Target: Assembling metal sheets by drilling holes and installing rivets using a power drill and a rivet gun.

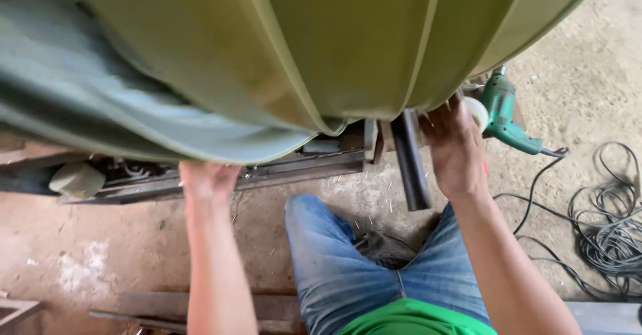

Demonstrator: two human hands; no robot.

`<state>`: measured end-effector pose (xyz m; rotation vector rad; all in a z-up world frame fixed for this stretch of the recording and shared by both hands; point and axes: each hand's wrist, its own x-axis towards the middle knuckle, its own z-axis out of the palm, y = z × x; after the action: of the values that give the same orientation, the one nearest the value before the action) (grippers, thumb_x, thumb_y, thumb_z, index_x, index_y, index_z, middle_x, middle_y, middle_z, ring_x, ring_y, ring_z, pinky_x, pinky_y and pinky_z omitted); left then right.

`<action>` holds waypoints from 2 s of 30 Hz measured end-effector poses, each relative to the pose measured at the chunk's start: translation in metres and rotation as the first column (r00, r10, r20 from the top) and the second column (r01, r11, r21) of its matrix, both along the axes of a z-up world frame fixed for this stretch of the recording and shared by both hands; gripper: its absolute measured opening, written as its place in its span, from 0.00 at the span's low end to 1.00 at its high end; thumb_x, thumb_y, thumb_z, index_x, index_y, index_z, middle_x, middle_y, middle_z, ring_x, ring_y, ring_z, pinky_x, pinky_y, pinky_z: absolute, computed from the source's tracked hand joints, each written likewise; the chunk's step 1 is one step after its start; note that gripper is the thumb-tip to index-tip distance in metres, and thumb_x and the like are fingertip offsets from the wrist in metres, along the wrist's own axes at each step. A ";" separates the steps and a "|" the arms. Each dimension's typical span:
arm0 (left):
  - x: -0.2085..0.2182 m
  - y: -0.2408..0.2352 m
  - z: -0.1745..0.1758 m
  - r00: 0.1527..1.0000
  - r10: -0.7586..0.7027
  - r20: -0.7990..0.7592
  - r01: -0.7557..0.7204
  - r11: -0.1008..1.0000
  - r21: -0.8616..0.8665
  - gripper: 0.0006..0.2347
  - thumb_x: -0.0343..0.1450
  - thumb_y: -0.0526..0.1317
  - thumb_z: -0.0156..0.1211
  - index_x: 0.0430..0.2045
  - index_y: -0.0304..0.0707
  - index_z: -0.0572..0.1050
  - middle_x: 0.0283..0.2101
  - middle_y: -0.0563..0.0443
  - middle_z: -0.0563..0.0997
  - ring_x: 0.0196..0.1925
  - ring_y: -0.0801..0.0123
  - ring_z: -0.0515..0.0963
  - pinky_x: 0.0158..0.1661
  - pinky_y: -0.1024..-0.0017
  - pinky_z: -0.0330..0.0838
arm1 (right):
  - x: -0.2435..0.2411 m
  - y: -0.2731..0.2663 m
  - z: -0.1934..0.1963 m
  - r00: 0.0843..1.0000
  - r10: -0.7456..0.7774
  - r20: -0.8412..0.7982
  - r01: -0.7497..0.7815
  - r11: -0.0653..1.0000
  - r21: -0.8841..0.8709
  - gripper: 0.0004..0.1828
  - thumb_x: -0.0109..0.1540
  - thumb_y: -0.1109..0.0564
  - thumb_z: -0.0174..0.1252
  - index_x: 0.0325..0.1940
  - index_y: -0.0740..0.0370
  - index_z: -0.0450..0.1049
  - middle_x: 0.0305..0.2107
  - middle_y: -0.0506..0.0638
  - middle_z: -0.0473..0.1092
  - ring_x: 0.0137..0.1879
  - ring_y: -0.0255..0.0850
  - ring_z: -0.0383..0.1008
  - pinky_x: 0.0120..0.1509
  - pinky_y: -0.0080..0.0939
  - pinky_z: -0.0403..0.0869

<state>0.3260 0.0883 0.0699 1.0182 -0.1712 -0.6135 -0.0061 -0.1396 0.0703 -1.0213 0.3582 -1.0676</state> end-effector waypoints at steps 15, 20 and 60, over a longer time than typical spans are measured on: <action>0.042 -0.047 -0.054 0.875 -0.039 -0.483 -0.090 0.966 -0.241 0.26 0.74 0.58 0.47 0.55 0.32 0.70 0.54 0.41 0.74 0.56 0.51 0.73 0.59 0.47 0.68 | 0.039 -0.016 0.010 0.993 0.107 0.046 -0.116 0.960 0.255 0.35 0.68 0.33 0.46 0.67 0.62 0.62 0.57 0.56 0.68 0.67 0.52 0.70 0.73 0.61 0.69; 0.036 -0.045 -0.059 0.915 -0.062 -0.399 -0.012 0.983 -0.182 0.23 0.71 0.55 0.47 0.53 0.37 0.72 0.53 0.43 0.77 0.55 0.51 0.77 0.58 0.48 0.71 | 0.051 -0.035 -0.041 0.957 0.175 0.232 -0.217 0.961 0.170 0.25 0.70 0.42 0.53 0.65 0.59 0.66 0.59 0.52 0.67 0.67 0.48 0.68 0.77 0.52 0.67; -0.009 -0.011 -0.005 0.903 0.264 -0.338 -0.213 0.960 0.180 0.32 0.71 0.63 0.48 0.57 0.32 0.61 0.37 0.40 0.76 0.38 0.56 0.76 0.46 0.52 0.78 | 0.029 -0.040 -0.001 0.976 0.215 0.022 -0.215 0.962 0.167 0.26 0.67 0.41 0.58 0.64 0.57 0.68 0.58 0.51 0.68 0.67 0.49 0.69 0.71 0.52 0.70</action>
<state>0.3174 0.0778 0.0652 1.0234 0.3216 -0.5809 0.0234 -0.1791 0.0696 -0.8848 0.3212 -0.8283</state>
